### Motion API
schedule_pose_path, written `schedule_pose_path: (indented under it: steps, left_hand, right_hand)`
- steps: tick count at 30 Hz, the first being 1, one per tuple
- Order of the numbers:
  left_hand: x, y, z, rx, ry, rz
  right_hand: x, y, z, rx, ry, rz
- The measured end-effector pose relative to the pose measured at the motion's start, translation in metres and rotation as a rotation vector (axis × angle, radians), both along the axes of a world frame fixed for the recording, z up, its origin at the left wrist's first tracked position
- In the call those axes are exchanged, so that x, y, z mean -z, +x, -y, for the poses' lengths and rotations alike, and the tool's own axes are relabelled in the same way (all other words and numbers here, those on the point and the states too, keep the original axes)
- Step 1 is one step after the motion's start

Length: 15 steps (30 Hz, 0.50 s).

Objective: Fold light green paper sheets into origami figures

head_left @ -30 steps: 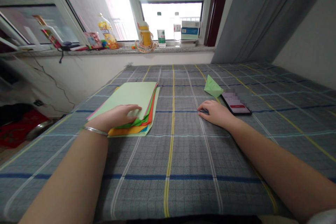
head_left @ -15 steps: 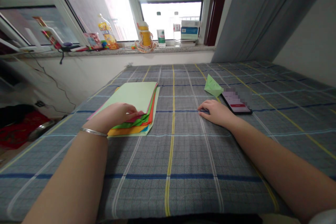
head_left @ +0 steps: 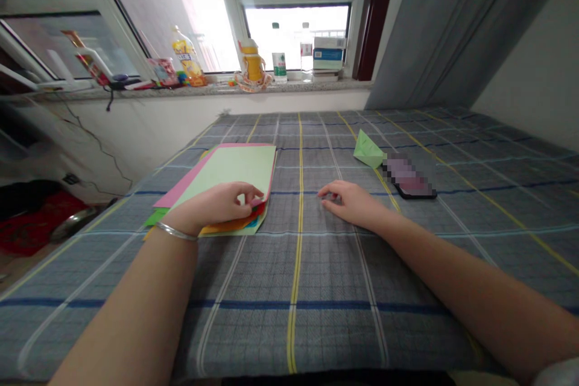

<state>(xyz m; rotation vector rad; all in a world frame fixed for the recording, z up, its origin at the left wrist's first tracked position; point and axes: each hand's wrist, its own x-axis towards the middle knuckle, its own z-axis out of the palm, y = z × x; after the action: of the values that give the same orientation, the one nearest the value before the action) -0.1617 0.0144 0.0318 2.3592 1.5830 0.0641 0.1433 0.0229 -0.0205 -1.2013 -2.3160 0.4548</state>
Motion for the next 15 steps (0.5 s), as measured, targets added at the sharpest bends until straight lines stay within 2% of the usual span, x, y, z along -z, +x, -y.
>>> schedule_pose_path:
  steps: [2,6,10,15]
  left_hand:
    - [-0.001,0.005,0.003,0.031,-0.045,0.007]
    - [0.003,0.005,0.003,0.035,0.032,-0.041]
    - [0.012,-0.005,-0.002,0.084,0.122,-0.064]
    - [0.015,-0.008,-0.003,0.115,0.100,-0.075]
  right_hand:
    - [-0.002,-0.020,0.005,-0.019,-0.069,-0.044]
    - [-0.006,-0.061,0.010,-0.022,-0.212,-0.097]
    - [-0.003,-0.093,0.000,-0.019,-0.269,-0.187]
    - [0.005,-0.115,-0.016,0.015,-0.398,-0.123]
